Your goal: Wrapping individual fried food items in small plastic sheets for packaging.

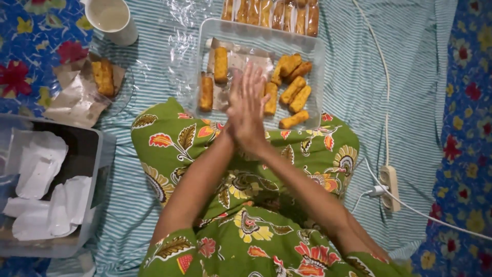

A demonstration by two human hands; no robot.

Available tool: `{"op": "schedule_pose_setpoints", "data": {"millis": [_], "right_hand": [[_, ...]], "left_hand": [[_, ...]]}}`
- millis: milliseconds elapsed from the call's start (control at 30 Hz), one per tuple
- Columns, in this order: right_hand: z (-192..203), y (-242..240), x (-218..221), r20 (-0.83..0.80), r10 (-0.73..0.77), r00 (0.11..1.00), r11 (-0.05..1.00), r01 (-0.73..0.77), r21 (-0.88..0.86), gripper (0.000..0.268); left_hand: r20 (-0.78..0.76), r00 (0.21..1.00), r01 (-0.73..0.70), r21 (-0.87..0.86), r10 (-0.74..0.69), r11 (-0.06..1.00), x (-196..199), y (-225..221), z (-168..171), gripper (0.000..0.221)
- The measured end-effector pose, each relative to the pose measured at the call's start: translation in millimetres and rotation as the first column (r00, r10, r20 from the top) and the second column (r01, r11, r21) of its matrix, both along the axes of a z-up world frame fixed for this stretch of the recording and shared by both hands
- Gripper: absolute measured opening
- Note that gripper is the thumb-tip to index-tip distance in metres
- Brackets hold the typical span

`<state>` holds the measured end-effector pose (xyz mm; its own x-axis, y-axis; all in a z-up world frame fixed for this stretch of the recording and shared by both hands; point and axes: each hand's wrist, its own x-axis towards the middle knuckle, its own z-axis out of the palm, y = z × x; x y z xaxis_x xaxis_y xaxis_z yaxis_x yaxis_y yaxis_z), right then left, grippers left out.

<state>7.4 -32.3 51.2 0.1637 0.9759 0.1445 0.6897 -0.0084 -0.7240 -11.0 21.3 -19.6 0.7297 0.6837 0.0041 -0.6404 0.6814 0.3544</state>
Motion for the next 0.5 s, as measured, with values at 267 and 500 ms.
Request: {"op": "schedule_pose_setpoints", "data": {"millis": [267, 500], "right_hand": [[-56, 27, 48, 0.172, 0.058, 0.983, 0.983, -0.086, 0.161, 0.072], [-93, 43, 135, 0.125, -0.027, 0.992, 0.997, 0.036, -0.073, 0.050]], "left_hand": [[0.171, 0.985, 0.012, -0.259, 0.033, 0.966, 19, 22, -32, 0.072], [0.153, 0.979, 0.151, -0.116, -0.132, 0.982, 26, -8, 1, 0.075]]}}
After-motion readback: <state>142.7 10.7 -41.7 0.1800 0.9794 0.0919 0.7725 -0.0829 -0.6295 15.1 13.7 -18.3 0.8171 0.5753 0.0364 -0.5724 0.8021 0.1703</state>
